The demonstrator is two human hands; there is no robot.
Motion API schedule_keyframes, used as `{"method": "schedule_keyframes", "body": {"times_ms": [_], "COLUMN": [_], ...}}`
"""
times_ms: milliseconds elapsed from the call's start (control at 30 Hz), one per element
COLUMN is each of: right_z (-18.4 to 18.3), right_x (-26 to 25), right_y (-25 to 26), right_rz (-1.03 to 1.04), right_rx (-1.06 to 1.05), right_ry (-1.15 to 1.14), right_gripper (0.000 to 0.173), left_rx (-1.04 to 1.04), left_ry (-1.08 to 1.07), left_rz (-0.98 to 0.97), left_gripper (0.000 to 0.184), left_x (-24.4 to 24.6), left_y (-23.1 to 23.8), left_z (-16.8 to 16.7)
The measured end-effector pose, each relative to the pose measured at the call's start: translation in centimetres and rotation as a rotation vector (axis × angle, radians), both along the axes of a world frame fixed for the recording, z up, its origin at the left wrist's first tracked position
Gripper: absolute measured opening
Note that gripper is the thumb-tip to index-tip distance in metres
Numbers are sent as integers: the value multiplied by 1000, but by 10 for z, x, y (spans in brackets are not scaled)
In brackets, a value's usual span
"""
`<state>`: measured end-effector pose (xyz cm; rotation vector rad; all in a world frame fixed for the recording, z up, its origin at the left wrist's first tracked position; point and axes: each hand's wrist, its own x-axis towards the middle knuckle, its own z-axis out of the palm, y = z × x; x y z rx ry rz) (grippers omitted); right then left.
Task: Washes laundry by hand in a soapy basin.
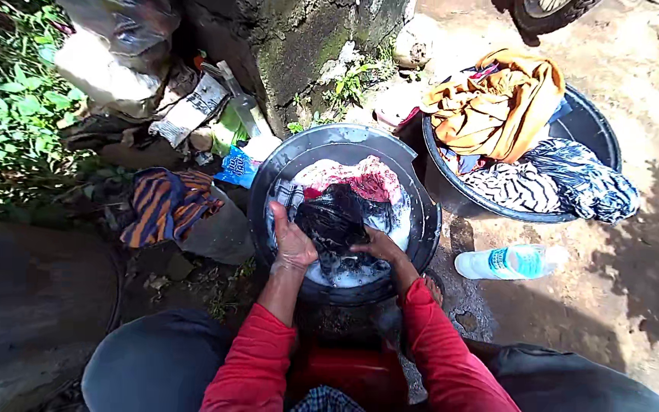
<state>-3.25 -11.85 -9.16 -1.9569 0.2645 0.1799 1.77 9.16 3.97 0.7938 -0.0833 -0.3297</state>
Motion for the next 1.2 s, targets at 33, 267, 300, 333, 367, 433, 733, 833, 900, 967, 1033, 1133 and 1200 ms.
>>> {"method": "schedule_keyframes", "body": {"times_ms": [33,267,300,333,367,433,733,833,900,967,1033,1133,1200], "right_z": [4,81,89,95,96,85,51,49,53,73,98,108,69], "right_x": [2,-7,-7,-6,-2,7,-9,-4,5,2,-15,-29,-8], "right_y": [-4,52,76,101,126,148,119,67,9,-14,-10,-25,-44], "right_rz": [-74,-474,-322,-208,-220,-344,-431,-606,-687,-630,-487,-195,-97], "right_rx": [-89,793,610,353,119,-173,-261,-287,-335,-305,-190,-111,-254], "right_ry": [73,-710,-743,-756,-757,-692,-494,-221,82,115,-45,-105,58], "right_gripper": [51,32,47,50,41,30,26,43,65,74,55,37,35], "left_rx": [-83,391,453,502,581,754,430,478,531,651,1174,1873,1918], "left_ry": [-136,44,107,122,79,93,-205,367,423,183,-56,-221,-360], "left_rz": [35,80,17,-35,-106,-254,-129,-257,-380,-451,-498,-544,-570], "left_gripper": [78,69,69,61,50,45,42,40,37,36,52,57,44], "left_x": [4,4,0,-8,-20,-38,-49,-50,-37,-9,31,52,45], "left_y": [10,35,19,5,0,2,-26,-38,-38,-10,26,29,1], "left_z": [13,-40,-51,-57,-60,-40,-143,-48,1,1,-15,-32,-43]}}
